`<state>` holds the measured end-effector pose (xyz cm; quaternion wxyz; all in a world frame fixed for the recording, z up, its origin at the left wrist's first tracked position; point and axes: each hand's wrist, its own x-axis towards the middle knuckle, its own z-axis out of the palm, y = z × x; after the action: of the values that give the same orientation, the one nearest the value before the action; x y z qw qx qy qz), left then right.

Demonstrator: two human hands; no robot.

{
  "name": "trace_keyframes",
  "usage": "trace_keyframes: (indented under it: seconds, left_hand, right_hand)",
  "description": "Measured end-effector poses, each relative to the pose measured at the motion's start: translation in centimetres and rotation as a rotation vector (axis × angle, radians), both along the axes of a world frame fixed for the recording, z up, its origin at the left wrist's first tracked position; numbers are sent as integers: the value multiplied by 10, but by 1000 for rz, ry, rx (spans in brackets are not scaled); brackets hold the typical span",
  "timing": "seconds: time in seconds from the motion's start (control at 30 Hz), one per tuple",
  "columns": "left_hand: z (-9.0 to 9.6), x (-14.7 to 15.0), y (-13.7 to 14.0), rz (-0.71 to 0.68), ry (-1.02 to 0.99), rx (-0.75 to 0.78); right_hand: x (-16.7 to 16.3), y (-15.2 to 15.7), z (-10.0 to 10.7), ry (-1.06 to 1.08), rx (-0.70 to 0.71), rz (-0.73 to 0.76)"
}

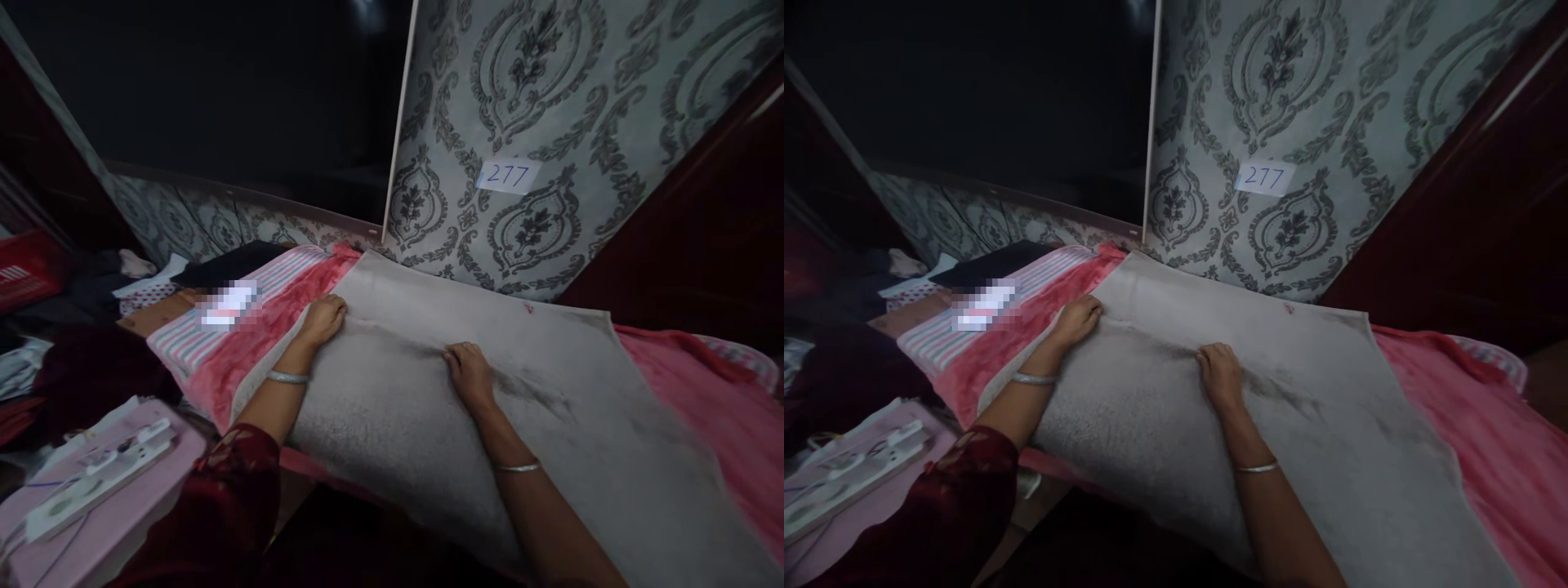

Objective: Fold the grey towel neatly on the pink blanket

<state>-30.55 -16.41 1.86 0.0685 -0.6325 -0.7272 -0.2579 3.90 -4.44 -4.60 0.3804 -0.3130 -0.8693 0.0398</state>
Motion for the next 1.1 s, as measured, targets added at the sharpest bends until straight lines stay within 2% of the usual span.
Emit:
trace_keyframes:
  seconds: [0.17, 0.37, 0.47, 0.6, 0.77, 0.93, 1.1]
  left_hand:
    - [-4, -11, -5, 42, -30, 6]
    - [-7, -25, -15, 343, -120, 93]
    - [-11, -30, -13, 405, -282, 170]
    - [-16, -35, -6, 392, -548, 306]
    - [-18, -41, -1, 356, -665, 431]
    - [-18, -42, 0, 330, -703, 453]
    - [-11, -36, -5, 347, -619, 427]
  right_hand:
    - [0, 0, -1, 18, -3, 14]
    - [0, 2, -3, 32, -8, 14]
    - [0, 3, -4, 29, -8, 16]
    - [0, 3, -4, 18, -17, 9]
    - [-1, 2, -4, 32, -18, 8]
    - [-1, 2, -4, 39, -22, 17]
    - [-1, 1, -4, 33, -4, 7]
